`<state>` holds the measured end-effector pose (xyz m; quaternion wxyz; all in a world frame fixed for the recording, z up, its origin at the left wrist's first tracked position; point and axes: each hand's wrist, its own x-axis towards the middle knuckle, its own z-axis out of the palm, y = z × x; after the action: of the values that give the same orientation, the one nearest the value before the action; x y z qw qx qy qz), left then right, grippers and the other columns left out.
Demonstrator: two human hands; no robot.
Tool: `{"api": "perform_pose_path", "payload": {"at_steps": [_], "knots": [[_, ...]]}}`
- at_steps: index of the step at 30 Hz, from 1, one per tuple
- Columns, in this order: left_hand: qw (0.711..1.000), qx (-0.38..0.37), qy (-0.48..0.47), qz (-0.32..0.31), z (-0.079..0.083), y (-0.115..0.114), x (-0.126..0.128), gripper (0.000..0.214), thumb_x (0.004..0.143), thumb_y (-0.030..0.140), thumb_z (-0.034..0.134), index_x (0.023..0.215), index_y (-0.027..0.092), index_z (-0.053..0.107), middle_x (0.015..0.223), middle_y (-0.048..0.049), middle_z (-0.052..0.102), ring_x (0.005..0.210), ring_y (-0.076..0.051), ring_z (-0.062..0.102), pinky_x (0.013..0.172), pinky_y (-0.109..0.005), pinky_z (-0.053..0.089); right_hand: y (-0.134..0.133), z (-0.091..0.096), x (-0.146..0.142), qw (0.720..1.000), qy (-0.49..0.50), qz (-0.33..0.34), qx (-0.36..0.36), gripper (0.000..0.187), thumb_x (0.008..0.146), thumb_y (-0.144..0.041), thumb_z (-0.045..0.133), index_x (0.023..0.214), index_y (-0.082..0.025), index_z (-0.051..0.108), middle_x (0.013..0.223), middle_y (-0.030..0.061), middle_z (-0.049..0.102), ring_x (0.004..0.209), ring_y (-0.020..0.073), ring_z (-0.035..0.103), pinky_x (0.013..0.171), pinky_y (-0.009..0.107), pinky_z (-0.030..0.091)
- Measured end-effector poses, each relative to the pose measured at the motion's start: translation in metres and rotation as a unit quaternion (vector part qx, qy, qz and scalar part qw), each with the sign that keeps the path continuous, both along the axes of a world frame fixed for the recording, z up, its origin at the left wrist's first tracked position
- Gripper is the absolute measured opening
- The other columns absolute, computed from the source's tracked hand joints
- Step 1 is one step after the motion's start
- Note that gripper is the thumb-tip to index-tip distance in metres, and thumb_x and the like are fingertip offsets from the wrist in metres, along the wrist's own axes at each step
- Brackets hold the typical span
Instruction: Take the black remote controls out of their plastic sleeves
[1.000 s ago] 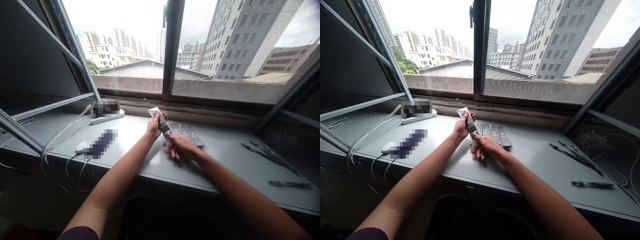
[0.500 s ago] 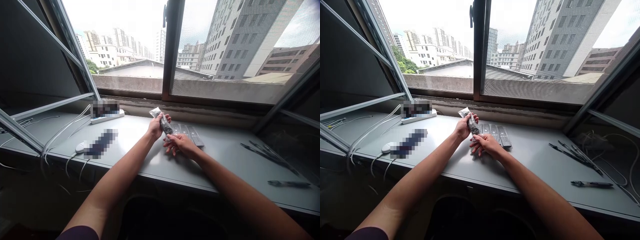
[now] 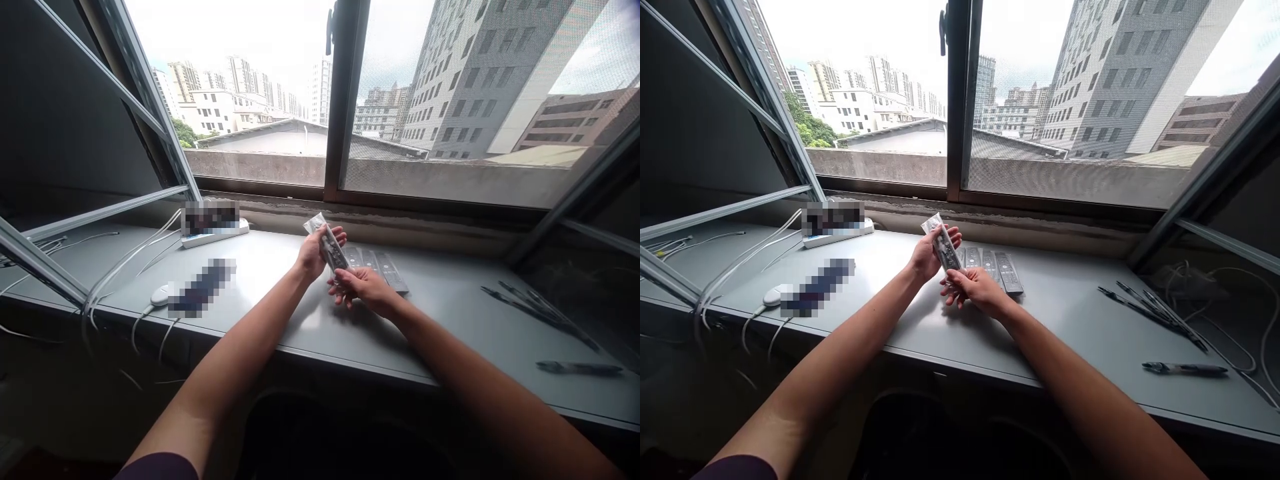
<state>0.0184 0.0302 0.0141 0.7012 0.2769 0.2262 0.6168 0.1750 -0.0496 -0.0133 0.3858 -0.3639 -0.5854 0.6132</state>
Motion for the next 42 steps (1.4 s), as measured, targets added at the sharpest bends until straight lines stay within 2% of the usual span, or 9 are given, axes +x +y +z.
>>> {"api": "perform_pose_path", "payload": {"at_steps": [5,10,15,20,24,28,33,37,42], "knots": [[0.999,-0.004,-0.041,0.036,-0.002,0.006,-0.001,0.012,0.110,0.021,0.059,0.108,0.014,0.068,0.107,-0.0150,0.082,0.089,-0.021,0.081,0.100,-0.040,0.062,-0.001,0.001,-0.002,0.999,-0.008,0.020,-0.026,0.052,0.097,-0.061,0.081,0.101,-0.010,0.082,0.093,0.0163,0.084,0.070,0.0206,0.081,0.050,0.023,0.061],[0.999,-0.007,-0.046,0.017,0.002,-0.001,0.004,0.013,0.107,0.023,0.067,0.118,0.016,0.069,0.108,-0.0134,0.082,0.089,-0.021,0.081,0.101,-0.041,0.063,0.003,-0.003,0.000,0.997,-0.006,-0.003,-0.077,0.055,0.101,-0.063,0.074,0.097,-0.009,0.080,0.091,0.0196,0.084,0.070,0.0241,0.083,0.048,0.025,0.062],[0.999,0.027,-0.017,-0.008,0.005,-0.009,0.005,0.022,0.106,0.028,0.069,0.125,0.016,0.067,0.107,-0.0137,0.083,0.089,-0.023,0.082,0.101,-0.043,0.063,0.002,-0.004,0.000,0.996,-0.004,0.019,-0.088,0.057,0.103,-0.063,0.072,0.097,-0.007,0.082,0.090,0.0204,0.084,0.068,0.0228,0.082,0.049,0.024,0.063],[0.999,0.037,0.029,-0.028,0.004,-0.008,0.001,0.025,0.110,0.036,0.061,0.118,0.014,0.069,0.104,-0.0172,0.083,0.086,-0.026,0.081,0.094,-0.043,0.063,-0.001,0.001,0.001,0.997,-0.001,0.000,-0.071,0.049,0.104,-0.056,0.074,0.100,-0.008,0.084,0.096,0.0199,0.085,0.075,0.0230,0.084,0.054,0.024,0.064],[0.993,0.036,0.106,-0.039,-0.003,-0.002,-0.001,0.030,0.104,0.044,0.072,0.112,0.015,0.074,0.095,-0.0141,0.082,0.077,-0.023,0.077,0.081,-0.035,0.061,-0.004,0.008,0.002,0.999,-0.003,0.008,-0.050,0.051,0.101,-0.060,0.077,0.101,-0.010,0.085,0.099,0.0195,0.086,0.078,0.0233,0.084,0.054,0.024,0.063],[0.986,0.054,0.161,0.006,-0.009,0.006,-0.003,0.031,0.099,0.045,0.078,0.097,0.014,0.077,0.082,-0.0074,0.077,0.065,-0.016,0.067,0.067,-0.027,0.053,-0.006,0.010,0.003,1.000,-0.011,0.014,-0.001,0.054,0.093,-0.064,0.082,0.105,-0.012,0.085,0.101,0.0180,0.086,0.084,0.0250,0.084,0.057,0.025,0.062],[0.978,0.064,0.195,0.033,-0.013,0.010,-0.004,0.034,0.096,0.043,0.081,0.078,0.016,0.069,0.066,-0.0009,0.065,0.055,-0.012,0.054,0.056,-0.026,0.041,-0.005,0.009,0.004,0.995,-0.053,0.038,0.072,0.049,0.089,-0.059,0.086,0.114,-0.017,0.087,0.101,0.0131,0.087,0.095,0.0253,0.083,0.062,0.025,0.061],[0.980,0.068,0.188,0.008,-0.014,0.007,-0.003,0.038,0.092,0.046,0.084,0.076,0.016,0.068,0.064,-0.0011,0.063,0.052,-0.012,0.052,0.053,-0.026,0.039,-0.004,0.007,0.005,0.992,-0.080,0.046,0.090,0.049,0.092,-0.061,0.082,0.115,-0.019,0.087,0.099,0.0106,0.086,0.091,0.0233,0.082,0.061,0.025,0.060],[0.981,0.066,0.173,-0.065,-0.013,-0.002,-0.002,0.040,0.088,0.047,0.089,0.076,0.016,0.067,0.062,-0.0024,0.063,0.047,-0.012,0.054,0.047,-0.025,0.038,0.000,0.006,0.006,0.982,-0.140,0.033,0.125,0.046,0.098,-0.062,0.074,0.096,-0.018,0.088,0.095,0.0111,0.086,0.075,0.0199,0.077,0.059,0.026,0.057]]}}
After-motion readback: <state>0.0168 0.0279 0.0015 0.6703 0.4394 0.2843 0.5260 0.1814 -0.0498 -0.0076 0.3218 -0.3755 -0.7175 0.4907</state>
